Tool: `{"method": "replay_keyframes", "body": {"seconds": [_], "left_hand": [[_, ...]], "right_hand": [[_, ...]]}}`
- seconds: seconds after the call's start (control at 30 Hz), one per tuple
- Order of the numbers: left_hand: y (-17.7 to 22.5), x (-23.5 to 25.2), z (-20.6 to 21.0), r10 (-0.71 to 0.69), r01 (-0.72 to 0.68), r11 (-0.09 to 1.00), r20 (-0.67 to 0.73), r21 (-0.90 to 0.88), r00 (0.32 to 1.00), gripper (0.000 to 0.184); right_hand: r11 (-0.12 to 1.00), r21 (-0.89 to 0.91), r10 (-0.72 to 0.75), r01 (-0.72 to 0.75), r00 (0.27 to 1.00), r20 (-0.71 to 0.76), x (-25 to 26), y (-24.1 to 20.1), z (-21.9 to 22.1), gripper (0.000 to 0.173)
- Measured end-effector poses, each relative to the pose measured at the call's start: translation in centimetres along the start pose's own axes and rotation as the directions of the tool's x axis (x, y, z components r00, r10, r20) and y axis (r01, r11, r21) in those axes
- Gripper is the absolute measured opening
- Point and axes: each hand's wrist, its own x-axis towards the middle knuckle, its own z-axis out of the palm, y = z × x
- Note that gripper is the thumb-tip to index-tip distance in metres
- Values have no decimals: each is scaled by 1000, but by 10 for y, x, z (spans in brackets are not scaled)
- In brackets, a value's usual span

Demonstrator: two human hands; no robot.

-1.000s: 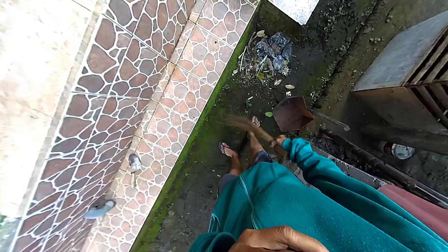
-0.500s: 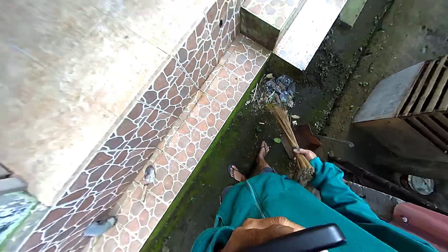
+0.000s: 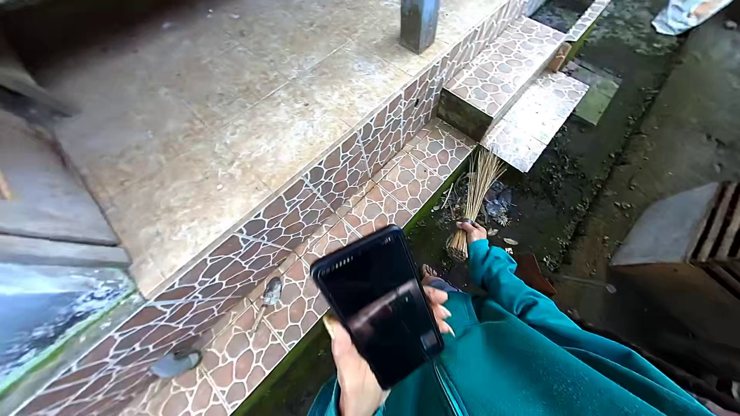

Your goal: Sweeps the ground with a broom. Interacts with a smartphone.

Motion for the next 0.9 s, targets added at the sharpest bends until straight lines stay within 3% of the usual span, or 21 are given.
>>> {"method": "replay_keyframes", "body": {"seconds": [0.2,0.27,0.33,0.4,0.47,0.5,0.57,0.6,0.67,0.73,0.77,0.83,0.9], "left_hand": [[17,46,-28,129,-137,987,-106,-79,986,86],[21,61,-37,173,-184,981,-138,-68,975,84],[24,80,-45,214,-229,971,-183,-66,960,83],[30,99,-51,238,-262,962,-237,-75,942,83],[35,119,-59,275,-300,953,-279,-47,920,81],[37,127,-63,301,-322,946,-287,-30,909,80],[42,142,-68,346,-364,931,-309,-2,886,78],[46,149,-70,369,-383,923,-330,24,869,77],[53,161,-75,404,-414,909,-354,51,844,77],[59,169,-80,427,-428,900,-348,77,835,78],[62,172,-81,440,-435,895,-347,96,828,78],[69,178,-83,462,-450,885,-354,120,813,78],[75,180,-85,478,-465,876,-355,129,803,77]], "right_hand": [[998,-61,-4,8,997,79,46,-5,141,48],[986,-169,39,-7,982,187,66,-1,187,52],[928,-373,126,21,922,366,74,-5,217,51],[731,-622,251,280,737,627,65,-16,219,49],[573,-603,291,555,550,783,72,-10,207,49],[585,-561,293,586,491,820,67,-8,193,49],[674,-535,363,510,401,841,41,-18,157,45],[670,-535,433,514,315,844,35,-22,140,45],[520,-536,626,665,130,769,37,-34,116,49],[369,-476,738,798,60,673,47,-48,108,54],[352,-434,750,829,28,661,48,-62,109,53],[463,-286,628,839,-83,774,54,-87,114,42],[670,-116,339,733,-163,926,57,-106,123,30]]}}
